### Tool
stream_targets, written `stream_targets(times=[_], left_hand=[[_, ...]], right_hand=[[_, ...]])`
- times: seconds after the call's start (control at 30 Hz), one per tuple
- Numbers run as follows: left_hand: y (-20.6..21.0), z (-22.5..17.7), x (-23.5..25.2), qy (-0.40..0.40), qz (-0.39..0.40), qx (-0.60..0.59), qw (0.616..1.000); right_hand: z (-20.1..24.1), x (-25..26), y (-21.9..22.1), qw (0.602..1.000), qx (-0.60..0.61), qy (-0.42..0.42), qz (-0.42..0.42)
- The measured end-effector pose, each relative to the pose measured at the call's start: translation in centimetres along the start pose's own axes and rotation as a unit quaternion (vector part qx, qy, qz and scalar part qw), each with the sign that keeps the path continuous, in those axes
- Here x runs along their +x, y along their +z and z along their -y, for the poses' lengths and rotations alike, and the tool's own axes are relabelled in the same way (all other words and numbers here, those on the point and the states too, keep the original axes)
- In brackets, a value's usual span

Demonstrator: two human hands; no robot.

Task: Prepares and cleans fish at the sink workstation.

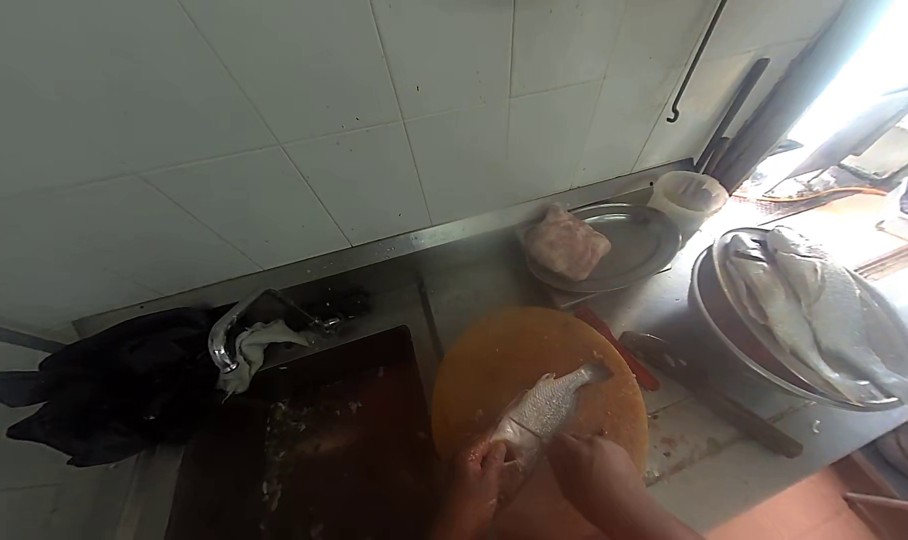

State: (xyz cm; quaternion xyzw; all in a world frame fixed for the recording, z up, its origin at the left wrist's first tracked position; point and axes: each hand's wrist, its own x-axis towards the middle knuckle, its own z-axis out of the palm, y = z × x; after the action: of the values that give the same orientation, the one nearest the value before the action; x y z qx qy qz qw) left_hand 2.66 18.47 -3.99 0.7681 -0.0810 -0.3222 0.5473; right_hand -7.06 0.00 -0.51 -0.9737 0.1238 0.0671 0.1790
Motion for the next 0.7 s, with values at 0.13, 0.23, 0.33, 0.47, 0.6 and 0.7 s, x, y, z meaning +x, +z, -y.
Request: stream_targets(times=[0.13, 0.23, 0.33, 0.47, 0.6, 0.7], left_hand=[[0.7, 0.0, 0.1, 0.018, -0.012, 0.049, 0.999], [0.7, -0.6, 0.0, 0.026, -0.004, 0.072, 0.997], [0.8, -0.8, 0.0, 0.033, -0.002, 0.082, 0.996], [0.8, -0.8, -0.3, 0.041, 0.013, 0.068, 0.997], [1.1, -0.6, -0.4, 0.048, 0.006, 0.065, 0.997], [1.3, -0.6, -0.7, 0.061, 0.000, 0.072, 0.996]], right_hand=[[1.1, -0.7, 0.0, 0.998, 0.002, -0.048, -0.040], [0.8, 0.8, -0.9, 1.000, 0.013, 0.004, 0.027], [1.6, 0.7, -0.1, 0.999, 0.012, -0.049, -0.008], [1.5, 1.5, -1.5, 0.998, 0.011, 0.011, 0.066], [2.8, 0.4, -0.5, 1.000, -0.003, -0.023, 0.017], [2.5, 0.6, -0.7, 0.999, -0.006, 0.022, 0.031]])
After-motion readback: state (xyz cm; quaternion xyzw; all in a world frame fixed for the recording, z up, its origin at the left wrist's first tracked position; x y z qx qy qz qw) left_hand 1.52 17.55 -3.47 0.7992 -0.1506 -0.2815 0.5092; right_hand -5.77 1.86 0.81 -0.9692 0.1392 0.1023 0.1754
